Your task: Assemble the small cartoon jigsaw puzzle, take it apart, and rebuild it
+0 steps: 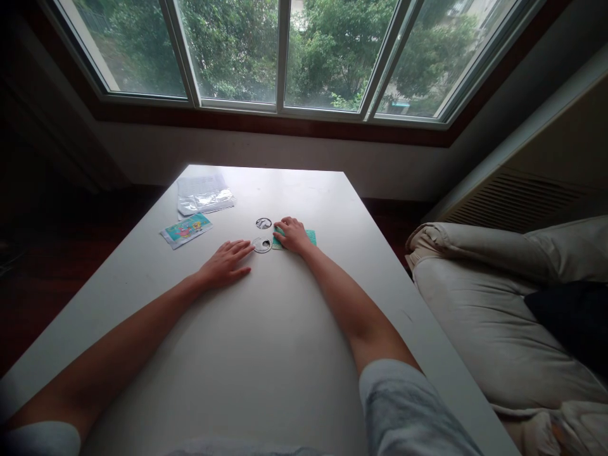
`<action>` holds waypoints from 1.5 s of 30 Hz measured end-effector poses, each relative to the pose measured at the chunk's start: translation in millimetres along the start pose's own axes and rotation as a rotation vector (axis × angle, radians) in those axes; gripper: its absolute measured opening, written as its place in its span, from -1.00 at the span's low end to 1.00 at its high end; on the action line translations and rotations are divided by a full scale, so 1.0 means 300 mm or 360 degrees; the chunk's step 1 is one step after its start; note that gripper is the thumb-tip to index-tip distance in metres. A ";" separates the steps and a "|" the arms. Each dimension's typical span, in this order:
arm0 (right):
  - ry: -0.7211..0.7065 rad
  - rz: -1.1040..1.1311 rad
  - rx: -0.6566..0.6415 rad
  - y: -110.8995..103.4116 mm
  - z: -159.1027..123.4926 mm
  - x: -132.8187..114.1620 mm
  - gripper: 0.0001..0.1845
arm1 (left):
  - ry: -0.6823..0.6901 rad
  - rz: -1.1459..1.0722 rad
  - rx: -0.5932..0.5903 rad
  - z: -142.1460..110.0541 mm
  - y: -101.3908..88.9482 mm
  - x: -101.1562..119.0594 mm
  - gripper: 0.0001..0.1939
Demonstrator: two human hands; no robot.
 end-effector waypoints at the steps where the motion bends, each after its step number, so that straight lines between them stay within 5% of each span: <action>1: -0.0019 0.0006 0.0000 0.002 0.012 -0.006 -0.55 | 0.0000 0.0002 0.0005 -0.001 0.000 -0.001 -0.29; 12: -0.0210 0.0079 -0.0020 -0.015 0.114 -0.019 -0.67 | 0.0008 -0.0007 -0.0007 -0.001 -0.004 -0.015 -0.30; 23: -0.0117 0.0141 -0.0012 0.010 0.141 -0.009 -0.77 | 0.0004 0.0002 0.0010 0.010 0.007 -0.004 -0.31; 37: -0.0342 0.0514 0.0103 -0.024 0.104 -0.051 -0.83 | 0.0015 0.0000 0.0023 0.017 -0.004 -0.027 -0.32; 45: -0.0498 0.0776 -0.0014 -0.006 0.081 -0.151 -0.84 | 0.0017 -0.0001 0.0054 0.026 -0.008 -0.042 -0.34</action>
Point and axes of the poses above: each hand's wrist, its own z-axis towards the middle knuckle, its own y-axis out of the palm, x = y × z, the point moved 5 cm from there along z, towards the middle knuckle, and after that the axes turned 14 degrees about -x, right-handed, at the moved point
